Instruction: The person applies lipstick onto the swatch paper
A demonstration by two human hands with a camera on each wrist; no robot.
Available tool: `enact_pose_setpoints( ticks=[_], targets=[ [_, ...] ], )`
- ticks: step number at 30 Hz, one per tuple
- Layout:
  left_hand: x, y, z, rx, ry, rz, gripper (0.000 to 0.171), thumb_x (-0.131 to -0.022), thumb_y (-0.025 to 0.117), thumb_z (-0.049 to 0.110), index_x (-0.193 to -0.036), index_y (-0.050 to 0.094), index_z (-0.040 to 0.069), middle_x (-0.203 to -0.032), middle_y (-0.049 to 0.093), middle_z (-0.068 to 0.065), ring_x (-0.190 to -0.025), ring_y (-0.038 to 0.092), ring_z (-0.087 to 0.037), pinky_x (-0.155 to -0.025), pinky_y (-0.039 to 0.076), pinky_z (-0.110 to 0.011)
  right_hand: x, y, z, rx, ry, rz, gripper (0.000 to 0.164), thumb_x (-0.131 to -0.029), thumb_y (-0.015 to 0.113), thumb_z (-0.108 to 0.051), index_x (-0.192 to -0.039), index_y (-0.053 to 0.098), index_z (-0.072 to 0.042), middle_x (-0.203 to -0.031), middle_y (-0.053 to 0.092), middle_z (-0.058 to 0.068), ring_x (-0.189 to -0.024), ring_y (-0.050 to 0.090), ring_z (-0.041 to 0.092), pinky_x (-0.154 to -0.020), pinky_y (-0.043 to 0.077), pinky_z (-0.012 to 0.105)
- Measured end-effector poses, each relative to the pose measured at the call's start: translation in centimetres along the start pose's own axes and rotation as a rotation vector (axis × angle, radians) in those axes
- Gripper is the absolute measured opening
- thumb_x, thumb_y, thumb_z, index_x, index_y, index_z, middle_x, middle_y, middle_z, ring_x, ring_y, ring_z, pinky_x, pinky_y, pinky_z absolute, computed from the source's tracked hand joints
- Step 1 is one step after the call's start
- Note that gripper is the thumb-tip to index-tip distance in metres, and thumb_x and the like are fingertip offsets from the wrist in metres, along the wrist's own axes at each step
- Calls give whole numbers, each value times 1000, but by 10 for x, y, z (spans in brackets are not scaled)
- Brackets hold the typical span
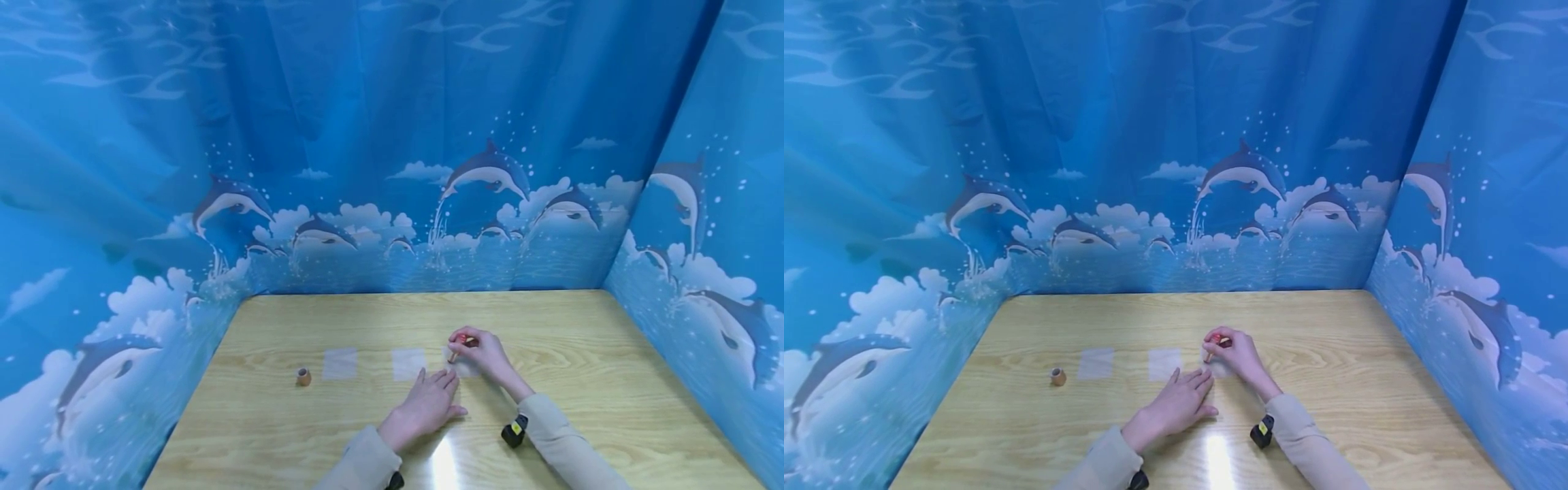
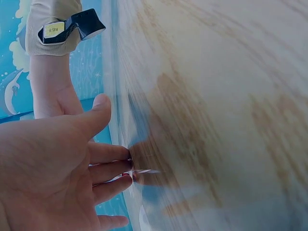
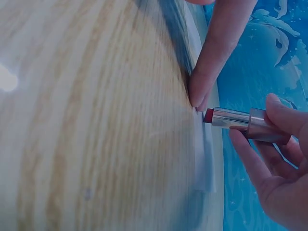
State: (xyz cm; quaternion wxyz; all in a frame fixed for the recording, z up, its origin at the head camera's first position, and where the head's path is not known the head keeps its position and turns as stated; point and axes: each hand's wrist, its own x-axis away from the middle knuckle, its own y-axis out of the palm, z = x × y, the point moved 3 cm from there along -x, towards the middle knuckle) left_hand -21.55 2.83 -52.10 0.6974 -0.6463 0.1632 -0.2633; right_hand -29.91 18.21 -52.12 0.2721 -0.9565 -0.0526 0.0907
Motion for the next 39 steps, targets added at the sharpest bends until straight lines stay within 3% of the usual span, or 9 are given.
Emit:
enact_pose_setpoints(
  ticks=[10,21,39],
  targets=[
    [1,-1,1,-11,14,27,70,-99,52,56,-151,46,10,-159,42,-4,-145,41,-21,-119,34,-51,-1,3,-4,61,-28,-6,14,-88,80,-19,-100,76,-11,-94,73,1,-88,71,20,-84,60,37],
    [0,-1,1,-15,8,23,70,-99,51,57,-151,46,11,-159,41,-4,-145,41,-20,-120,34,-52,-1,3,-4,72,-33,-5,12,-89,79,-16,-100,76,-11,-96,75,3,-88,72,21,-83,60,40],
    [1,-2,3,5,-8,16,70,-99,52,57,-150,47,11,-158,43,-4,-145,41,-20,-120,33,-53,2,-5,0,106,-37,18,9,-89,79,-15,-97,76,-12,-90,74,0,-85,70,18,-79,60,33]
  ],
)
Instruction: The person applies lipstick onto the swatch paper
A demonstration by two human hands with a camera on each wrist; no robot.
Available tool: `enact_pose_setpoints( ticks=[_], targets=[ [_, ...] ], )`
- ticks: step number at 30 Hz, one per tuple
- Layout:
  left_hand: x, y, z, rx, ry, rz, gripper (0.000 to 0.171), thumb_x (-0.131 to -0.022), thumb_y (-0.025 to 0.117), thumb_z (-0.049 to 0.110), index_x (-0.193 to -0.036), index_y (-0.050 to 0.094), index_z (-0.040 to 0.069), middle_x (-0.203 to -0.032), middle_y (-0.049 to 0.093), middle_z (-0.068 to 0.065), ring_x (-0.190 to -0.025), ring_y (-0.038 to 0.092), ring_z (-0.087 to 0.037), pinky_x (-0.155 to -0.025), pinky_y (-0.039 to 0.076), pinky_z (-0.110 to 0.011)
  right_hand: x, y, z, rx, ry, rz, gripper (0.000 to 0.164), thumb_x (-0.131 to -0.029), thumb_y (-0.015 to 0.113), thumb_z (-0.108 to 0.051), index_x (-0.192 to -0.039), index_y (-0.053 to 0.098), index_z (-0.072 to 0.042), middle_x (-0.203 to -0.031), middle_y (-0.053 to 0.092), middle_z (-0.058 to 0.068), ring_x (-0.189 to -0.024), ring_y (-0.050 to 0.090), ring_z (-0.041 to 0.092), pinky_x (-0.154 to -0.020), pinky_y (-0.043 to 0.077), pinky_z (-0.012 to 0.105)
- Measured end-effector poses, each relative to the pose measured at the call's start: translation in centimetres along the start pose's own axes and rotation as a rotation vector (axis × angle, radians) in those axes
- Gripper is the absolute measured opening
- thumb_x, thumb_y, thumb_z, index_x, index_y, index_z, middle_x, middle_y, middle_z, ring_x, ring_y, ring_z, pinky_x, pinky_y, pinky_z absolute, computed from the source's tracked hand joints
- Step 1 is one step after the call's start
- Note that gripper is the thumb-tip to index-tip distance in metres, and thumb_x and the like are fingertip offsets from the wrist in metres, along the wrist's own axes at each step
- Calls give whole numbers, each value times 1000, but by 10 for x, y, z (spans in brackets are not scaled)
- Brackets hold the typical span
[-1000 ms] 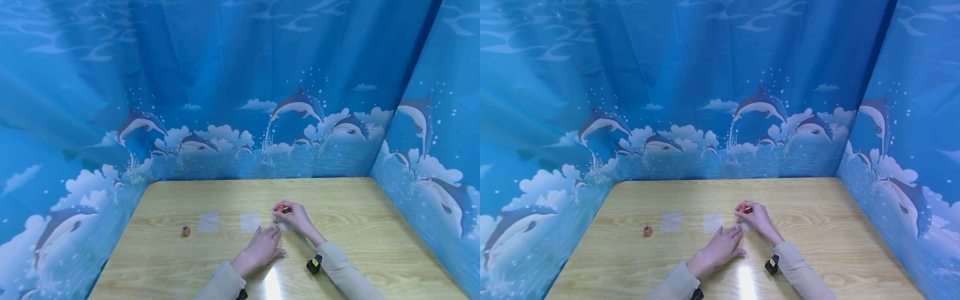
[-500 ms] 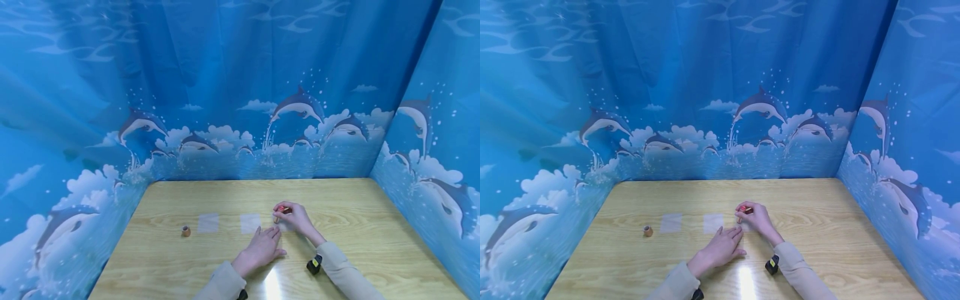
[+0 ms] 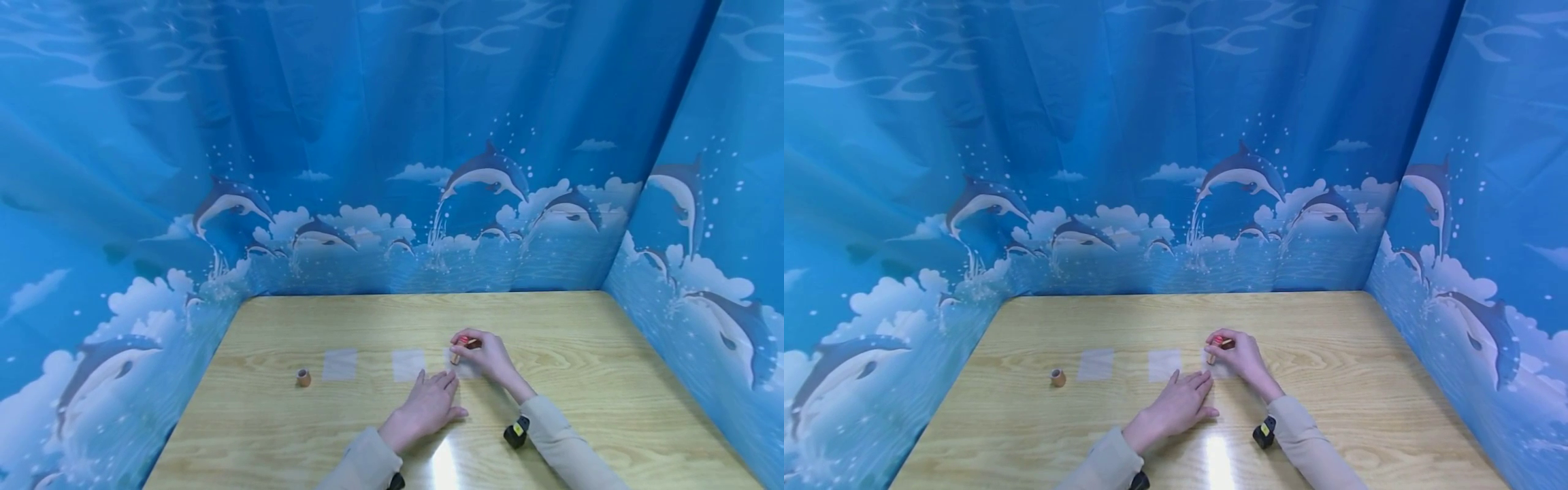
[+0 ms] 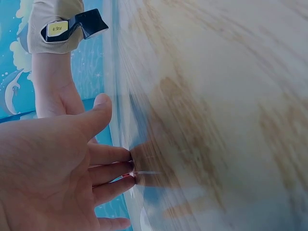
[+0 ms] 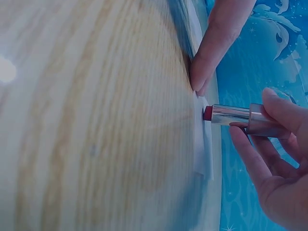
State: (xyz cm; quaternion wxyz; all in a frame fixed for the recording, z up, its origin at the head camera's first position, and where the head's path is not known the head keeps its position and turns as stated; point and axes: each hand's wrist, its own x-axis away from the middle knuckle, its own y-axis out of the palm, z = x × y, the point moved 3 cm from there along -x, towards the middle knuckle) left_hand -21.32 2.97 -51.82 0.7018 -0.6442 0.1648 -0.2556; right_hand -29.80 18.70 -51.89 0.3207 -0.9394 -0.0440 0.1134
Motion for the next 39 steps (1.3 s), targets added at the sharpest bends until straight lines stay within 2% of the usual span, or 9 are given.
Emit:
enact_pose_setpoints(
  ticks=[13,30,39],
  targets=[
    [0,-1,0,10,-3,1,69,-98,53,56,-150,48,10,-158,43,-4,-145,41,-20,-120,33,-53,0,-6,7,-32,-5,5,13,-88,80,-19,-99,77,-13,-90,74,0,-84,69,15,-76,57,23],
    [0,3,0,8,-1,1,70,-99,52,57,-150,47,11,-159,42,-3,-145,41,-20,-120,33,-54,1,-12,12,-50,66,-8,14,-88,80,-19,-101,77,-13,-94,74,1,-86,69,16,-76,56,23],
    [-1,2,0,5,-7,-5,70,-98,51,58,-151,47,11,-159,41,-3,-145,41,-20,-120,32,-53,1,-17,14,-37,54,4,15,-88,80,-19,-102,77,-12,-94,74,2,-85,69,15,-74,56,24]
  ],
)
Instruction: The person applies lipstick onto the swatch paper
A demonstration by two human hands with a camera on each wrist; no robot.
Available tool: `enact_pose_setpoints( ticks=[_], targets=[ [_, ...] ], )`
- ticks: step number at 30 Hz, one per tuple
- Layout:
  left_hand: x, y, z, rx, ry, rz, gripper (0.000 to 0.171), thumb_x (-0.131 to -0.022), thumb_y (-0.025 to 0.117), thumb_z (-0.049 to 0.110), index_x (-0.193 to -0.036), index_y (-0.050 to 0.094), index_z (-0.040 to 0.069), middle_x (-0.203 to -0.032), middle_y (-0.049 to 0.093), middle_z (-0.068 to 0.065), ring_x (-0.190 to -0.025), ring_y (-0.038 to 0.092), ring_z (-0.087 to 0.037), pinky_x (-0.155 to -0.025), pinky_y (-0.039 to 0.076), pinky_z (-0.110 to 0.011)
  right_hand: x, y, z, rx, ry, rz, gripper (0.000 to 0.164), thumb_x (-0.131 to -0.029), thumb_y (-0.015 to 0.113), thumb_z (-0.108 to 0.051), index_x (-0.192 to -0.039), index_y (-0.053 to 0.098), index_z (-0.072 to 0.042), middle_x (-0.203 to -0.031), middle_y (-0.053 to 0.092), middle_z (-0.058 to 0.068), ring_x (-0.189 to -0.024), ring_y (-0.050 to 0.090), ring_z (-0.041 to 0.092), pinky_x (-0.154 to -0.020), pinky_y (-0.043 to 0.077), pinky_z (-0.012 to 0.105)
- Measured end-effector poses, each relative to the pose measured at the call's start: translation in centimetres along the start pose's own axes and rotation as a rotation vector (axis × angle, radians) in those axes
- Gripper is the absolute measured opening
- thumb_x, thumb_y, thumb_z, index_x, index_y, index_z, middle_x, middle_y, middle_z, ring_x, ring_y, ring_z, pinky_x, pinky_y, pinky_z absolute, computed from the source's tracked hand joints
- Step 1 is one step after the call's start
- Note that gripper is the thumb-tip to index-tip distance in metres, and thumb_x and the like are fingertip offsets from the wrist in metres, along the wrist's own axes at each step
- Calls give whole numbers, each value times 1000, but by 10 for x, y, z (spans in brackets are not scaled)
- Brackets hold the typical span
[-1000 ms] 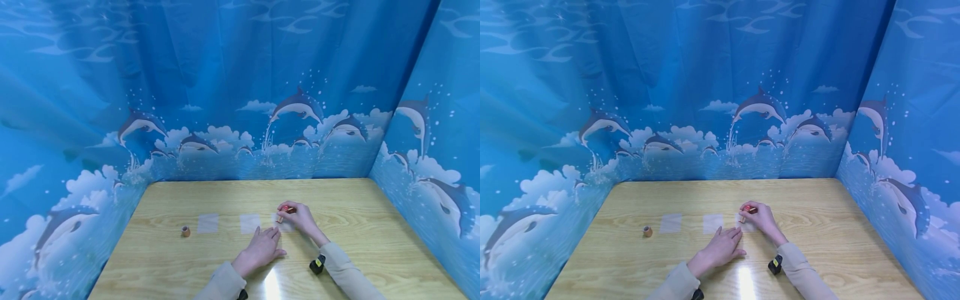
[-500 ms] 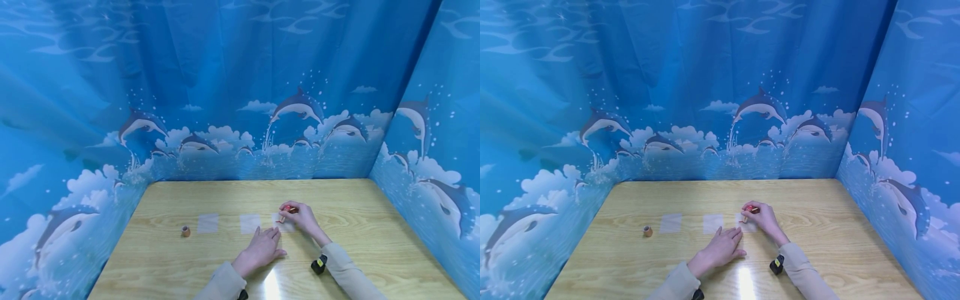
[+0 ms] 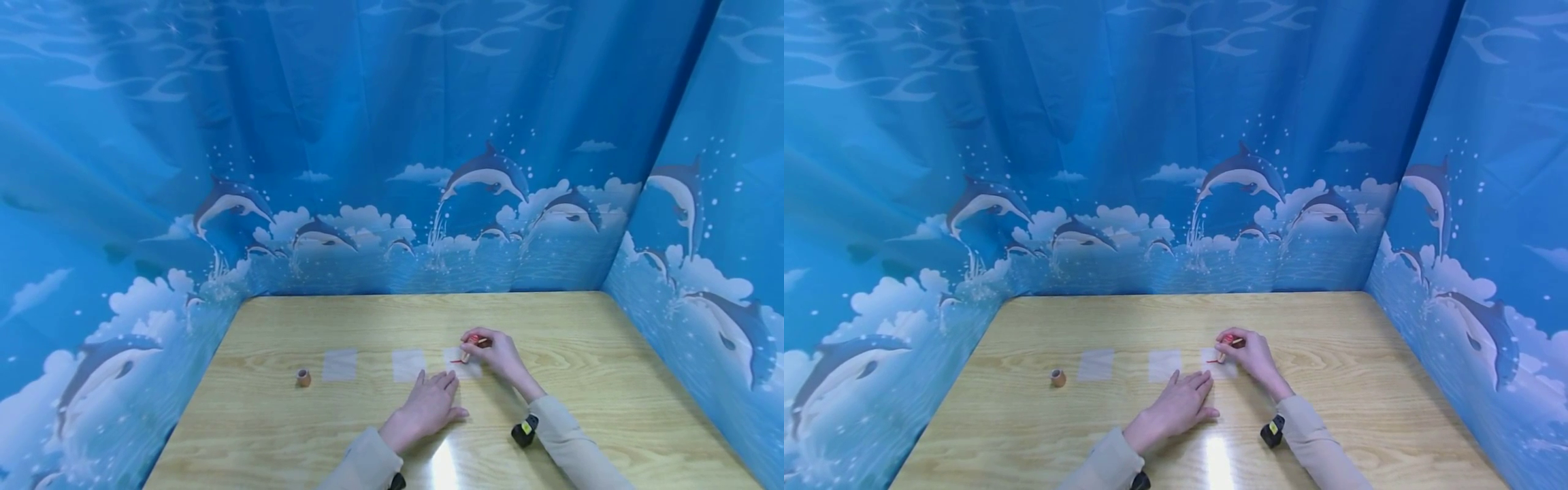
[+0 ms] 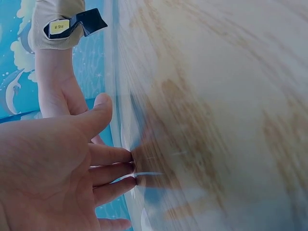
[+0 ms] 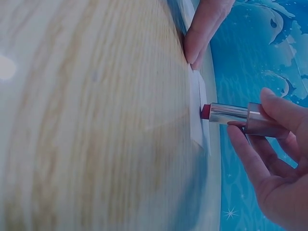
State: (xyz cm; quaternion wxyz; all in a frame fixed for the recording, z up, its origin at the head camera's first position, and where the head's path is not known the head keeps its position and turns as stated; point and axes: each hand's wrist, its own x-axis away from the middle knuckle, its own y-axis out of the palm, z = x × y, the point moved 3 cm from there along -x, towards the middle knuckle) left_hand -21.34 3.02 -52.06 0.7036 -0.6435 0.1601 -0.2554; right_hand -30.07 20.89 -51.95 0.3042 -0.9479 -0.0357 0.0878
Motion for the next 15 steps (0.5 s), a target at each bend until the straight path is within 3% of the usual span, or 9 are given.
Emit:
enact_pose_setpoints(
  ticks=[15],
  targets=[
    [0,-1,1,-1,-6,2,70,-98,53,58,-150,48,11,-159,42,-3,-145,41,-20,-120,32,-52,1,-8,5,-1,-11,11,15,-88,80,-18,-101,77,-10,-91,74,3,-83,69,16,-71,55,21]
  ],
)
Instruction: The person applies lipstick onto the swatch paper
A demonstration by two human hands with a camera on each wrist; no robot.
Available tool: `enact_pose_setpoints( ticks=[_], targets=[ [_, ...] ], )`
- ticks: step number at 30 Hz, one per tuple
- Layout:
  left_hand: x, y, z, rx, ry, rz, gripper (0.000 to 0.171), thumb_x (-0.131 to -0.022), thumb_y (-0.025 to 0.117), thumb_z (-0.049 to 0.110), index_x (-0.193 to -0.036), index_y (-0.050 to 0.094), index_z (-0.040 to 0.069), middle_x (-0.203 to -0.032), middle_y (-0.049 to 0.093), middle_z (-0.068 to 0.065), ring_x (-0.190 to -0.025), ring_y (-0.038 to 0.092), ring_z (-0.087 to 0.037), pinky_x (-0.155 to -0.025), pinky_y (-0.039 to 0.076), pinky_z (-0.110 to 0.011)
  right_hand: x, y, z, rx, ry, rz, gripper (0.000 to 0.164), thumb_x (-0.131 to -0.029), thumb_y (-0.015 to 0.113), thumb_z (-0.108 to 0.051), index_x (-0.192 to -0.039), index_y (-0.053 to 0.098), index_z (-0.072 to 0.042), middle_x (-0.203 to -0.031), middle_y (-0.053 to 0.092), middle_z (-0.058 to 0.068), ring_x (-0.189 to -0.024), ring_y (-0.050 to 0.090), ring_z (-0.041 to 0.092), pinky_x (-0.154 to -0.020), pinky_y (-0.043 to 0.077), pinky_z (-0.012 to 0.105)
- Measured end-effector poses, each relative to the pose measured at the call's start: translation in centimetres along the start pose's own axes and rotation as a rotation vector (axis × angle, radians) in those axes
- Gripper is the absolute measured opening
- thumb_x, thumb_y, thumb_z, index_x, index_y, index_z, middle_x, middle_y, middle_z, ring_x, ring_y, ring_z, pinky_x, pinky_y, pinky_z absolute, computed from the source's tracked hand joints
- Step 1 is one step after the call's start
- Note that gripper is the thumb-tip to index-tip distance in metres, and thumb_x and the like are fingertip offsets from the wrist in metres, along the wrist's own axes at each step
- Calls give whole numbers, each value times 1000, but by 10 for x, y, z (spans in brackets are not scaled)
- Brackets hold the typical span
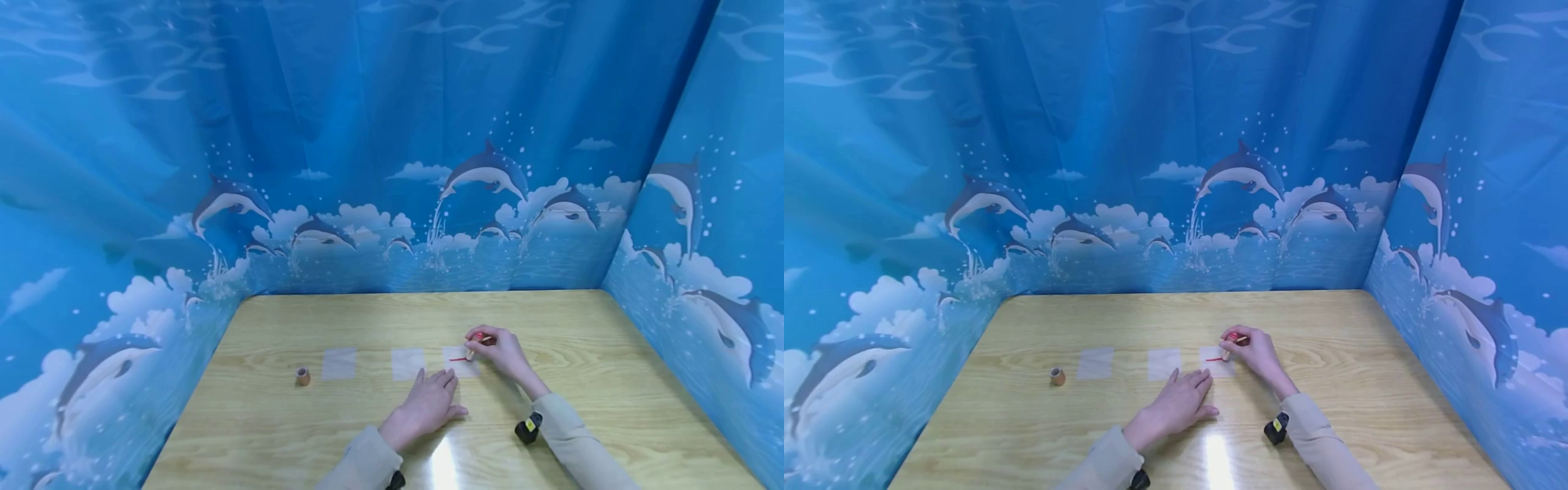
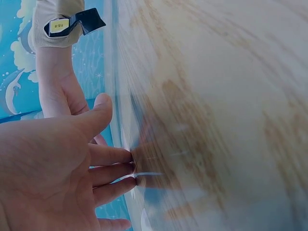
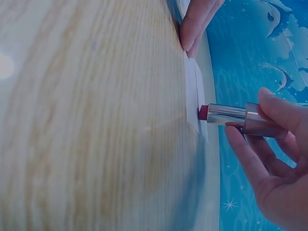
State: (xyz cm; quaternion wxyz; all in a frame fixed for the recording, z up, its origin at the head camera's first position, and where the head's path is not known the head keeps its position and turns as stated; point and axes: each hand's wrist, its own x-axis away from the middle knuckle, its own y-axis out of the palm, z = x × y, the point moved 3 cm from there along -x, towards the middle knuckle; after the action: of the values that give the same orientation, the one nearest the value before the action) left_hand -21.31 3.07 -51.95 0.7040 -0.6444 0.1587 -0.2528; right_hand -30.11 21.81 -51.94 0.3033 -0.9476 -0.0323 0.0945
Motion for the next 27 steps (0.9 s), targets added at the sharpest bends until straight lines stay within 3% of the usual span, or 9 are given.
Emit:
enact_pose_setpoints(
  ticks=[7,16,27],
  targets=[
    [1,0,0,3,2,3,70,-98,52,57,-150,48,10,-159,42,-4,-145,41,-20,-120,32,-52,1,-4,1,-12,11,-3,18,-89,79,-19,-103,76,-9,-92,74,4,-84,69,16,-72,55,20],
    [1,1,-1,30,-2,11,69,-99,53,56,-150,48,10,-159,42,-5,-145,41,-21,-121,32,-52,7,-13,1,-214,91,80,29,-92,76,-22,-110,72,0,-93,72,7,-83,68,7,-73,60,22],
    [4,2,-1,45,9,36,71,-98,55,56,-151,46,9,-159,40,-6,-145,40,-23,-120,32,-54,20,-11,0,-319,164,108,38,-92,77,-26,-117,70,1,-103,71,12,-85,69,7,-80,62,29]
  ],
)
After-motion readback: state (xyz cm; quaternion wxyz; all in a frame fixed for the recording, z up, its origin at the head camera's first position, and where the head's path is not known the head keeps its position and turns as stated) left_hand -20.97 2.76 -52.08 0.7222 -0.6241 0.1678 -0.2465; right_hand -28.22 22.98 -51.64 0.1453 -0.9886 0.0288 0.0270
